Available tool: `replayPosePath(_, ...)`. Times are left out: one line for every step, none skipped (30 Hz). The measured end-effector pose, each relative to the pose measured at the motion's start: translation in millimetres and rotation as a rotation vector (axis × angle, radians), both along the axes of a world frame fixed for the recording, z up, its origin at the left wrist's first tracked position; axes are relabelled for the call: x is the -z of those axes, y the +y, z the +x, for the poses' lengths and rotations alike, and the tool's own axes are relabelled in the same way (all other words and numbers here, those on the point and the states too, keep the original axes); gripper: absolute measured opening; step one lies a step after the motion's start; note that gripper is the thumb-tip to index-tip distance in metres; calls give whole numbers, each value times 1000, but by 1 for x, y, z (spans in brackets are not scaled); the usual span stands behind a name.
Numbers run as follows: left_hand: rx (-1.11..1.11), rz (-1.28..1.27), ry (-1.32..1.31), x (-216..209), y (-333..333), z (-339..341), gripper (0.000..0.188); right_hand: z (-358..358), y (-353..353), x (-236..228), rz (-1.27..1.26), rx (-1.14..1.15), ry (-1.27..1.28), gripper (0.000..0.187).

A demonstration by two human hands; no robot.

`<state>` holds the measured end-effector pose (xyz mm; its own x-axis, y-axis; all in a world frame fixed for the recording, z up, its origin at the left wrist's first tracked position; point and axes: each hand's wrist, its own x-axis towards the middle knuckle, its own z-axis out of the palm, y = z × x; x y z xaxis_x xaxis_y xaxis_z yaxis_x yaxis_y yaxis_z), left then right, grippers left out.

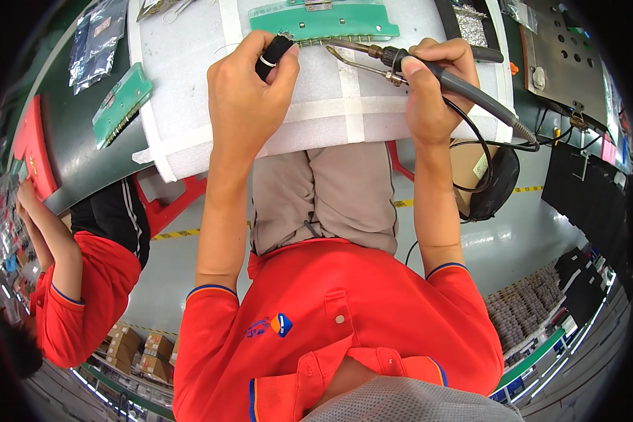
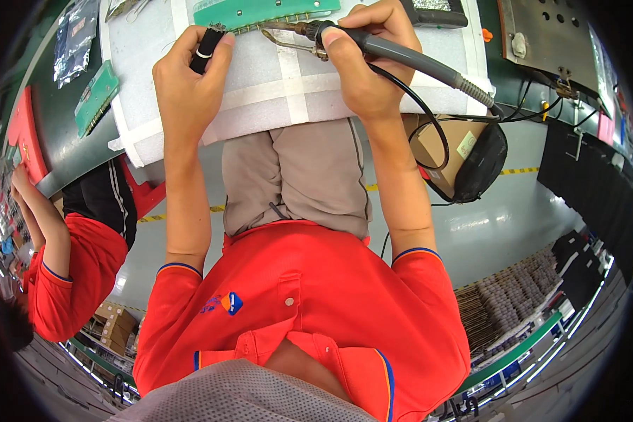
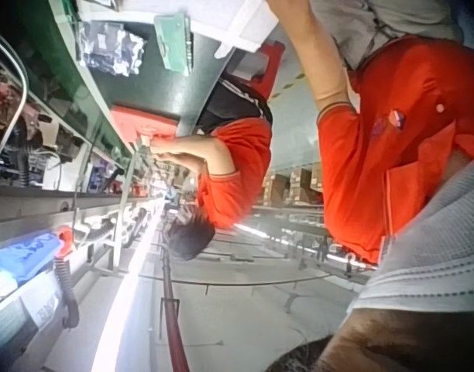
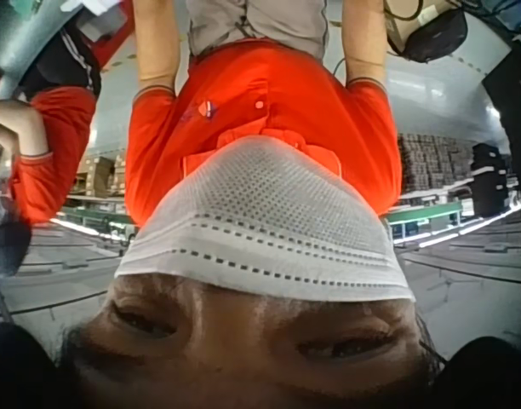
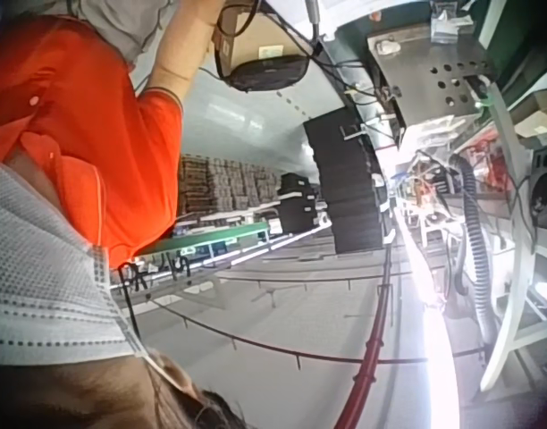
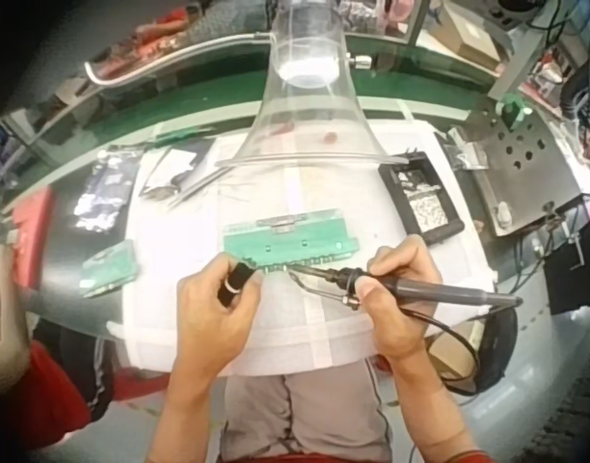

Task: Solder electronic components onto a printed circuit board at a factory workstation.

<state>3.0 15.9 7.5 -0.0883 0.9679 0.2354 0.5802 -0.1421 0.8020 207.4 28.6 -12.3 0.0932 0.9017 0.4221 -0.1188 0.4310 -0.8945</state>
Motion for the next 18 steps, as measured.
replayPosePath(2,4,-5,0,0,0,15,0,0,-1,2,1,1,16)
replayPosePath(3,5,-5,-1,0,0,15,0,0,-2,-10,-6,-8,16)
replayPosePath(5,0,-5,-1,-1,-1,15,0,0,-2,-23,-13,-17,16)
replayPosePath(6,-5,-5,-2,-1,-1,15,1,-1,-2,-22,-13,-17,16)
replayPosePath(7,-3,-5,-2,-1,0,15,1,0,-1,-17,-14,-14,16)
replayPosePath(7,-5,-2,-2,-1,0,15,2,0,0,-11,-16,-12,16)
replayPosePath(7,-6,0,-2,0,0,15,2,0,1,-10,-15,-12,16)
replayPosePath(7,-6,1,-2,-1,1,15,3,0,1,2,4,-3,17)
replayPosePath(4,2,-2,-3,-1,1,15,4,0,1,14,23,6,17)
replayPosePath(1,10,-5,-3,-1,1,15,4,0,1,15,23,7,17)
replayPosePath(2,11,-5,-2,0,1,15,4,0,2,22,29,21,17)
replayPosePath(3,12,2,-1,0,0,15,5,0,3,29,36,34,17)
replayPosePath(5,12,9,-1,0,0,15,4,0,2,31,36,35,17)
replayPosePath(6,14,9,-1,0,0,15,2,0,0,31,29,39,17)
replayPosePath(1,14,-1,-1,0,0,14,1,0,-1,31,21,43,16)
replayPosePath(-4,13,-12,-2,0,0,14,2,0,0,34,23,43,16)
replayPosePath(-3,16,-11,-3,-1,0,14,3,1,2,32,-4,50,16)
replayPosePath(-3,-38,-14,-5,-3,0,18,4,1,2,31,-30,57,16)
